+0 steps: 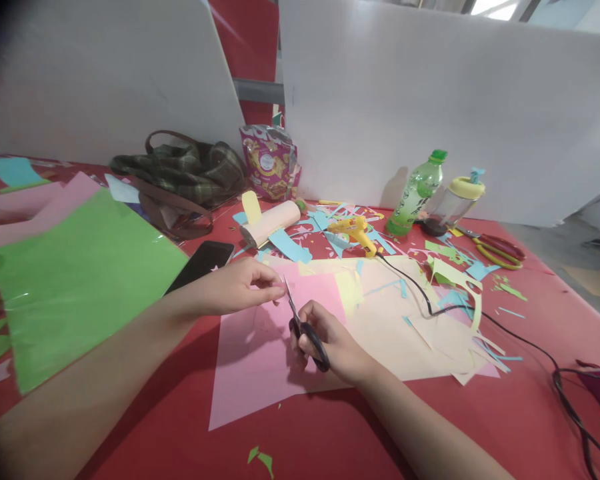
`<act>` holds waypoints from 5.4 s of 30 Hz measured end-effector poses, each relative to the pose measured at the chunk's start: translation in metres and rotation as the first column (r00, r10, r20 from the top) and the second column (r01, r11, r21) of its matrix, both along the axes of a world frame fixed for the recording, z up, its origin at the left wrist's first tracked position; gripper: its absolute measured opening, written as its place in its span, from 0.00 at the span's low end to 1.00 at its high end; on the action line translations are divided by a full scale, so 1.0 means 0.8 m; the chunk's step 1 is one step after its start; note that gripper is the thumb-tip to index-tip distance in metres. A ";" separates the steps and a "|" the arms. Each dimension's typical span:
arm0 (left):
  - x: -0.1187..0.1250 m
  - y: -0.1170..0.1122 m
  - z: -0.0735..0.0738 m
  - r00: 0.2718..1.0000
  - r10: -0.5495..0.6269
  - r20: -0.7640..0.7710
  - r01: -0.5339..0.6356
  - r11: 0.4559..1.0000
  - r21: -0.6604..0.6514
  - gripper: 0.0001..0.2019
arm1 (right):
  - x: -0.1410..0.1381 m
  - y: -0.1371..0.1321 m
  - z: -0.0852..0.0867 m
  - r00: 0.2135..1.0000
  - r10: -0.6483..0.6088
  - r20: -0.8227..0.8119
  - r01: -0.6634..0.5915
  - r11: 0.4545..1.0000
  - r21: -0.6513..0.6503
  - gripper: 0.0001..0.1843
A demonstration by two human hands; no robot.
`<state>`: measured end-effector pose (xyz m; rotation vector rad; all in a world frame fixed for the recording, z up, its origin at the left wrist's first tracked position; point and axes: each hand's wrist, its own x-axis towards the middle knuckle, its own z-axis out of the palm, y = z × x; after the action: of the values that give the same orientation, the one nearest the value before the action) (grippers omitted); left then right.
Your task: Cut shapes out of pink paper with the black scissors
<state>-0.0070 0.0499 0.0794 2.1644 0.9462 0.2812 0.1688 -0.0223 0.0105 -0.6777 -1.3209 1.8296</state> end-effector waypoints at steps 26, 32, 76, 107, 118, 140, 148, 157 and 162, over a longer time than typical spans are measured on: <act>0.004 -0.002 -0.001 0.998 0.011 0.059 -0.006 0.995 -0.095 0.15 | 0.000 0.000 0.005 1.000 -0.005 -0.023 0.005 1.000 0.002 0.18; 0.005 -0.003 -0.003 0.998 0.027 0.055 -0.021 0.994 -0.105 0.15 | -0.001 0.000 0.008 1.000 -0.008 -0.025 0.009 1.000 0.020 0.18; 0.018 -0.014 -0.018 0.950 0.155 0.270 -0.071 0.952 -0.297 0.14 | 0.002 -0.001 -0.001 0.995 -0.046 -0.083 0.046 0.999 -0.005 0.17; 0.039 -0.033 -0.029 0.860 0.318 0.400 -0.163 0.913 -0.375 0.14 | -0.005 -0.002 -0.006 0.978 -0.194 -0.074 0.198 0.979 0.055 0.15; 0.044 -0.038 -0.026 0.816 0.356 0.456 -0.111 0.870 -0.480 0.14 | -0.007 -0.004 -0.007 0.972 -0.227 -0.068 0.231 0.971 0.062 0.14; 0.044 -0.039 -0.026 0.801 0.371 0.470 -0.075 0.841 -0.536 0.15 | -0.005 -0.002 -0.009 0.968 -0.247 -0.049 0.250 0.965 0.081 0.14; 0.046 -0.039 -0.027 0.795 0.392 0.463 -0.101 0.838 -0.536 0.15 | -0.006 -0.002 -0.007 0.964 -0.264 -0.022 0.264 0.960 0.092 0.14; 0.044 -0.037 -0.030 0.823 0.349 0.449 -0.108 0.871 -0.479 0.15 | -0.007 -0.001 -0.008 0.961 -0.273 -0.038 0.276 0.958 0.078 0.13; 0.045 -0.037 -0.029 0.836 0.350 0.423 -0.132 0.876 -0.464 0.15 | -0.006 -0.001 -0.010 0.960 -0.278 -0.026 0.279 0.958 0.072 0.14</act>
<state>0.0291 0.0201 0.0562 1.4646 0.8823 0.6652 0.1639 -0.0229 0.0026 -0.7660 -1.2097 1.5490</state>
